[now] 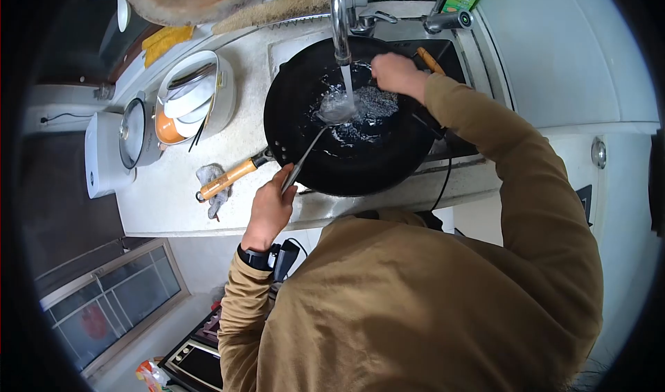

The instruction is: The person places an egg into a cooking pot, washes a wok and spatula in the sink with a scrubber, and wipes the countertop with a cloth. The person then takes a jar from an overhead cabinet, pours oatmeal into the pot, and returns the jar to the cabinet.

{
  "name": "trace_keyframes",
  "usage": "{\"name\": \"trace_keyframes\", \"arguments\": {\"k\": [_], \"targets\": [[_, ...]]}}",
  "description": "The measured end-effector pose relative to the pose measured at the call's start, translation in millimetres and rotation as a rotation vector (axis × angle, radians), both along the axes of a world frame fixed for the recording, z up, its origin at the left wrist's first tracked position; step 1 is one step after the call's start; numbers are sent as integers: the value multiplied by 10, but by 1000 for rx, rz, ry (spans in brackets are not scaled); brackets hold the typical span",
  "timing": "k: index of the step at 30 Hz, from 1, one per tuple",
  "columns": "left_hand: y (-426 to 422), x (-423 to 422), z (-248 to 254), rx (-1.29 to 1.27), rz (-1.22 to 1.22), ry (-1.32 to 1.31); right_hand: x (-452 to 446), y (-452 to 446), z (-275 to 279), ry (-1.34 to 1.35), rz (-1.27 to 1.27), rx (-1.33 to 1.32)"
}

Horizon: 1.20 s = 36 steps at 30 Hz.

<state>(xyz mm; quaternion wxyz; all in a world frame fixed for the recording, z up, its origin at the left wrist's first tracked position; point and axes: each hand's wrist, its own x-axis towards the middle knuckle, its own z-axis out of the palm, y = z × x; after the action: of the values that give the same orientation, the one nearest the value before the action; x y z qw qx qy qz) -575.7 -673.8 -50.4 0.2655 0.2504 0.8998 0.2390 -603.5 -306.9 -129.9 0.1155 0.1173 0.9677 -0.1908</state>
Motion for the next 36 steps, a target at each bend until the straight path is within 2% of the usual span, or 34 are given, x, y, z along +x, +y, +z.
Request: {"name": "trace_keyframes", "arguments": {"k": [2,4,6,11,15,17,21,24,28,31,33,34,36], "targets": [[4,5,-56,40,-10,55,-27,82,178,153,-131,-33],[65,-10,-23,-10,31,-1,-29,166,219,436,-143,38],[66,-26,-109,-6,37,-3,-44,276,204,596,-76,241],[73,-132,-287,25,41,-13,-68,404,162,482,-61,342],[229,-149,-111,-59,134,-107,-115,507,148,447,-78,392],[248,-172,-128,-222,114,-45,-110,535,166,417,-76,391],[207,-186,-1,-284,123,97,-74,566,175,347,-43,374],[46,-214,-61,-184,142,229,-52,532,224,298,-61,379],[-159,-264,-106,-71,226,247,-62,497,164,292,-107,358],[-262,-268,-64,-63,246,314,-8,485,76,176,-132,416],[-304,-283,9,-84,264,370,38,445,95,227,-47,577],[-352,-291,3,-92,270,409,73,338,171,223,-38,577],[-376,-292,88,-166,318,407,124,63,309,222,269,403]]}}
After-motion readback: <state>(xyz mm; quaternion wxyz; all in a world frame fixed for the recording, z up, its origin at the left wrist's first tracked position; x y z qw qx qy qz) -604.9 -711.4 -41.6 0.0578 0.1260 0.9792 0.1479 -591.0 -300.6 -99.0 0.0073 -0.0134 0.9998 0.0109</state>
